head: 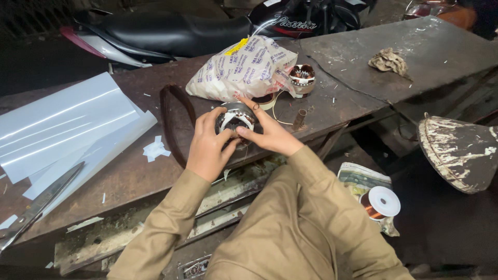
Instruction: The person winds copper wire around a cylindrical motor stator, using a blue-handled screwdriver to tuck and arrange the wire into slots. They repeatedly adjust the wire bundle and rotate the stator to continue winding.
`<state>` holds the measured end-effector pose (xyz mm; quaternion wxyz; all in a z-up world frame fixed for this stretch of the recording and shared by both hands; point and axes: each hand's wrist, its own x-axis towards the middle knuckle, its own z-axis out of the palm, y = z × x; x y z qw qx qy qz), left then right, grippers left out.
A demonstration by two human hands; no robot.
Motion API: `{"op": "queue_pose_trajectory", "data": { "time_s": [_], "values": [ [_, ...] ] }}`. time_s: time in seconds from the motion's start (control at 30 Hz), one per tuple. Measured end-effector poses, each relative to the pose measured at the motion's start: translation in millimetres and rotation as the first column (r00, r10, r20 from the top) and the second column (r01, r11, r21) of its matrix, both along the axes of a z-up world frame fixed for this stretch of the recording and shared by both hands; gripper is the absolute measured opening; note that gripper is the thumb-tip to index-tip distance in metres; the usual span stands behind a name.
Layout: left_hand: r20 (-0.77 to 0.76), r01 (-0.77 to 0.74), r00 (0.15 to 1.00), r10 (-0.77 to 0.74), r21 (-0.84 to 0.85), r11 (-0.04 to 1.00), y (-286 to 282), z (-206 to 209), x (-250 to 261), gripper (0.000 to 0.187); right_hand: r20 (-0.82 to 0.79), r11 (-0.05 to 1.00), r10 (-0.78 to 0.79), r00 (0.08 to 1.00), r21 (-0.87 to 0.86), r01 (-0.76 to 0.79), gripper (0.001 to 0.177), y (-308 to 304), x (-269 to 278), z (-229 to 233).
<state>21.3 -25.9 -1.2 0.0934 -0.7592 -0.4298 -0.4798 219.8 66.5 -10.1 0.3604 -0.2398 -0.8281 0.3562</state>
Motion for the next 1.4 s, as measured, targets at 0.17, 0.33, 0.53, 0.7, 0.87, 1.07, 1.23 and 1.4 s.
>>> {"op": "queue_pose_trajectory", "data": {
  "time_s": [0.17,0.33,0.53,0.7,0.87,1.07,1.23,1.4],
  "values": [
    [0.246,0.193,0.958,-0.146,-0.177,0.965,-2,10,-16,0.037,-0.091,0.973,-0.195,0.977,0.107,0.204,0.067,-12,-12,11],
    [0.307,0.227,0.941,-0.143,-0.256,0.940,9,13,-30,0.051,0.205,0.879,-0.379,0.903,0.386,0.281,0.071,-13,-13,55],
    [0.298,0.247,0.942,-0.157,-0.294,0.923,29,5,-38,0.057,0.329,0.625,-0.554,0.765,0.771,0.122,0.075,-18,-29,86],
    [0.429,0.356,0.879,-0.208,-0.298,0.886,39,-1,-43,0.051,0.076,0.865,-0.142,0.987,0.495,0.087,0.079,-29,-19,63],
    [0.511,0.357,0.846,-0.153,-0.329,0.874,38,-5,-38,0.048,-0.292,0.954,-0.261,0.920,-0.226,0.199,0.048,-4,-13,6],
    [0.538,0.327,0.836,-0.108,-0.329,0.886,28,-5,-34,0.043,-0.474,0.929,-0.274,0.837,-0.357,0.102,0.040,21,-48,-15],
    [0.630,0.394,0.773,-0.076,-0.382,0.836,14,-13,-33,0.040,-0.059,0.931,-0.366,0.929,-0.007,0.366,0.046,27,-63,28],
    [0.535,0.328,0.832,-0.146,-0.263,0.907,-4,-24,-20,0.023,0.482,0.953,-0.302,0.822,0.141,0.268,0.060,49,-81,57]
  ]
}}
